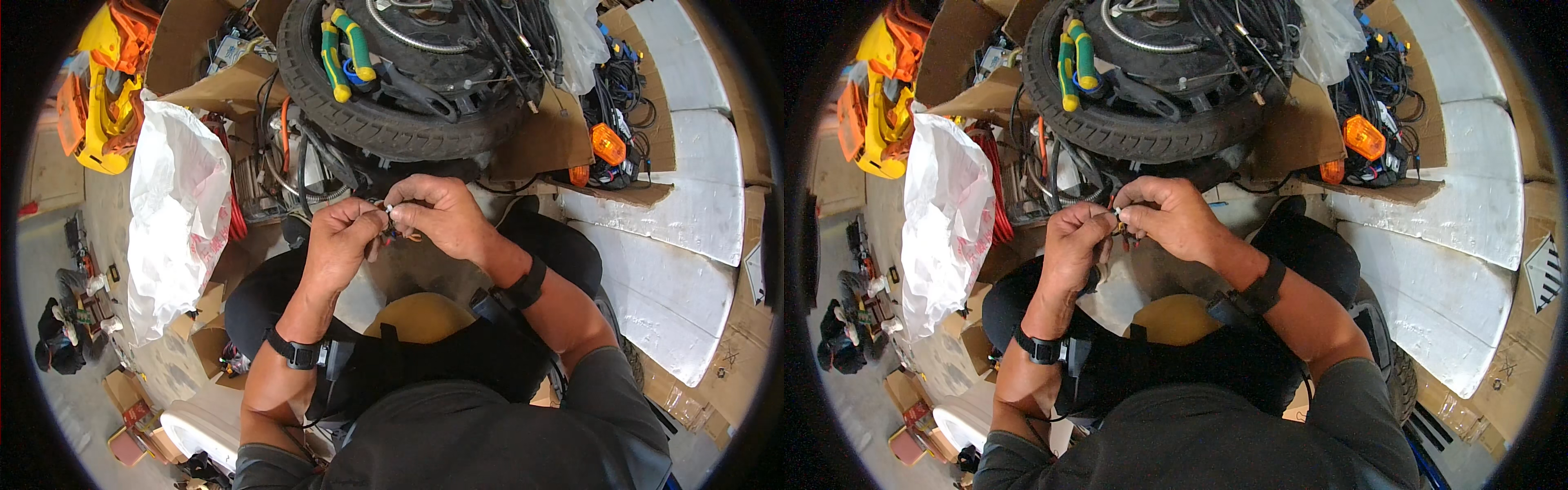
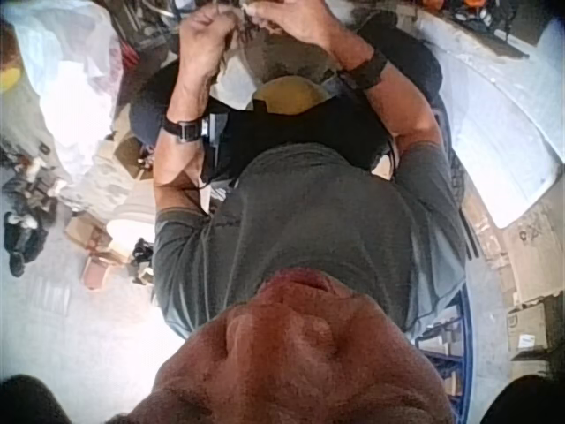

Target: The recorder is organizing and stripping electrical wires on a motorcycle hub motor.

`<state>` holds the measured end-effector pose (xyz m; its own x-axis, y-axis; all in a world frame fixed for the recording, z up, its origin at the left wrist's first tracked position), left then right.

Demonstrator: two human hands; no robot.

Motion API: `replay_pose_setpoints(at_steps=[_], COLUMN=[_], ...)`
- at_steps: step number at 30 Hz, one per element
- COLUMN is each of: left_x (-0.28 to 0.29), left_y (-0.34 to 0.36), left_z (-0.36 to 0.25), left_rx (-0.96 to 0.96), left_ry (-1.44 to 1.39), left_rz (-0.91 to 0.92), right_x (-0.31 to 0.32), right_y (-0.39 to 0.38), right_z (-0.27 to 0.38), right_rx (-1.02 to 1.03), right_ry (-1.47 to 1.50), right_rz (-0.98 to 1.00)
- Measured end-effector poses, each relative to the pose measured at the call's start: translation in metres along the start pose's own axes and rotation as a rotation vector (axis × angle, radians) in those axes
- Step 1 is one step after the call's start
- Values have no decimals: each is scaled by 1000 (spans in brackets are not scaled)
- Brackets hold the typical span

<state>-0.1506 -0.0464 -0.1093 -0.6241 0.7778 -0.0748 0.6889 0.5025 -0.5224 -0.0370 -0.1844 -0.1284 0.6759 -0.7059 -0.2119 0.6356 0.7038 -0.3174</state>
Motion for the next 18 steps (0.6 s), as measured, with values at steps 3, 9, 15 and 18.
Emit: replay_pose_setpoints(at_steps=[3, 9, 15, 18], left_x=[0, 0, 0, -1], left_y=[1, 1, 2, 4], left_z=[2, 3, 3, 4], left_rx=[-23, -37, -51, -75], left_ry=[22, 27, -80, -152], left_rz=[0, 22, -60, -96], right_x=[1, 1, 0, 2], right_y=[0, 0, -2, -1], right_z=[1, 1, 5, 3], right_rx=[-2, -4, 40, 38], right_ry=[-13, -27, -100, -64], right_rz=[10, 16, -6, -21])
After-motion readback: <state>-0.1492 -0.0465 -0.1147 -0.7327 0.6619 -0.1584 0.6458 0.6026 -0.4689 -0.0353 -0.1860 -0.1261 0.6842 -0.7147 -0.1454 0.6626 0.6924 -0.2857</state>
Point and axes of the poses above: each hand's wrist, its own y-axis towards the middle knuckle, its own x-axis out of the back of the hand, z = x × y, the point moved 1 cm from there along y, towards the middle knuckle, and after that the axes turned 13 degrees about -z, right-handed, at the moved point
